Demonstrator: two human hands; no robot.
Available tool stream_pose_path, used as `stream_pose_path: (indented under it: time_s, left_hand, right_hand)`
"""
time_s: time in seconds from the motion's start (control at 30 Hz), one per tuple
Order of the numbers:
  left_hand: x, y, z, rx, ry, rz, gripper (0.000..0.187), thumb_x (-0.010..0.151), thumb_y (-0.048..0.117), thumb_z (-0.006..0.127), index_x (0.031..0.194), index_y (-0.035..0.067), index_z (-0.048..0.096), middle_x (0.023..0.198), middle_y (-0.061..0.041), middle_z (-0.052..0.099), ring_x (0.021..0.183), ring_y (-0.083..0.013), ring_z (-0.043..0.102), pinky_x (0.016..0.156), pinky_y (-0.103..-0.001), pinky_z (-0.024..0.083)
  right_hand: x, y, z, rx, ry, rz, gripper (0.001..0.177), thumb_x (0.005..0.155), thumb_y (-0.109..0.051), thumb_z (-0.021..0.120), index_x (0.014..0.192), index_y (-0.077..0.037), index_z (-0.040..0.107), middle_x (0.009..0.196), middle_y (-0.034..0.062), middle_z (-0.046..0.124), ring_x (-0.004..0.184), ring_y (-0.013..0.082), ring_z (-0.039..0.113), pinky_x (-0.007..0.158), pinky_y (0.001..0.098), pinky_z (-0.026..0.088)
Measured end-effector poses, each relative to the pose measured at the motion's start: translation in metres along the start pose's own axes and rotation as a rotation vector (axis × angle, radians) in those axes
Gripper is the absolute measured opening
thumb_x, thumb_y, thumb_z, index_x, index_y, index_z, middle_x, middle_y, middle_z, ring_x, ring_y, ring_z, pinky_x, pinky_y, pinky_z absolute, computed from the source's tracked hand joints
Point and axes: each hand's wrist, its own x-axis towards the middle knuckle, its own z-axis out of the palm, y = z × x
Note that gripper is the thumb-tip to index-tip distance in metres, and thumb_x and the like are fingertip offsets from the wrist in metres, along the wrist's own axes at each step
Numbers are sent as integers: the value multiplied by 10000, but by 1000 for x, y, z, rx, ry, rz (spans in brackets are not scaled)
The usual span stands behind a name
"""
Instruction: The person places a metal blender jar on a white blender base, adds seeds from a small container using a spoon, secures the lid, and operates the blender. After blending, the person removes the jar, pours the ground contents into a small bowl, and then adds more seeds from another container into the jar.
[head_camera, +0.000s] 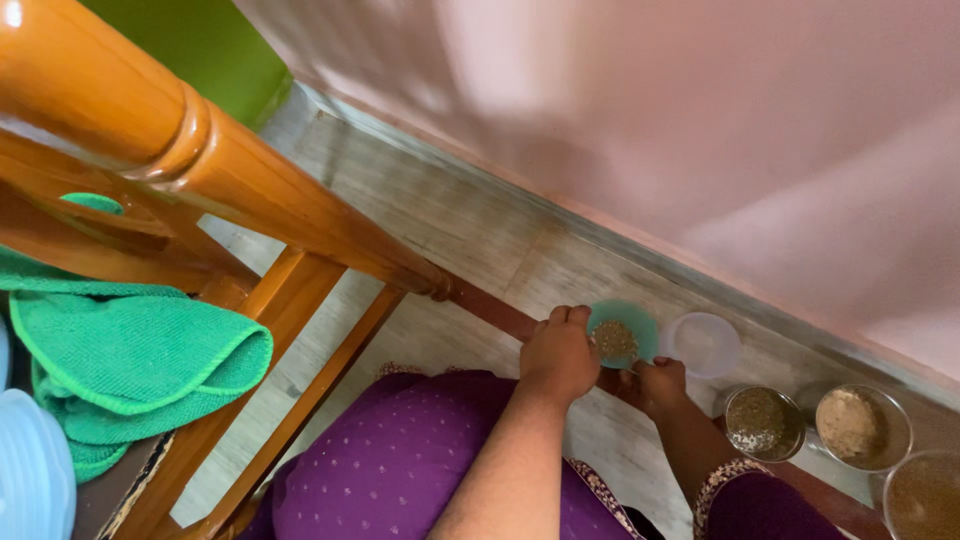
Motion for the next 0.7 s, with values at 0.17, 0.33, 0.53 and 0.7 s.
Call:
stream_pose_path:
  time_s: [0.17, 0.33, 0.53, 0.7]
  left_hand:
    - [4, 1, 5, 13, -54, -19, 474, 998, 213, 555, 1458, 138, 470, 1485, -102, 468, 1315, -338, 502, 1034, -510, 483]
    - [7, -1, 11, -6, -25, 27, 473, 974, 203, 578, 1438, 157, 500, 1492, -88, 468, 1320, -343, 499, 1042, -515, 470]
    - [11, -3, 20, -19, -32, 71, 506, 961, 187, 593, 1451, 128, 482, 1534, -87, 448, 1361, -342, 478, 1074, -502, 453]
    - [11, -5, 24, -21, -27, 102, 528, 945, 199, 615, 1451, 139, 474, 1555, -91, 411, 1397, -339, 434, 1089, -504, 427]
  right_hand:
    - [10, 9, -4, 122, -206, -137, 182, 880, 153, 521, 1040, 78, 483, 1009, 177, 561, 780, 287, 636, 654, 421, 580]
    - [21, 13, -23, 47, -308, -94, 450, 901, 110, 531, 1337, 14, 476, 1079, 183, 571, 802, 265, 600, 689, 338, 530]
    - [21, 12, -48, -249, -322, -157, 729, 863, 50, 497, 1562, -66, 322, 1463, -40, 452, 962, 135, 619, 679, 324, 507]
    - [14, 13, -72, -263, -346, -77, 635, 909, -51, 602, 1523, -40, 443, 1299, 111, 603, 864, 212, 584, 679, 334, 505]
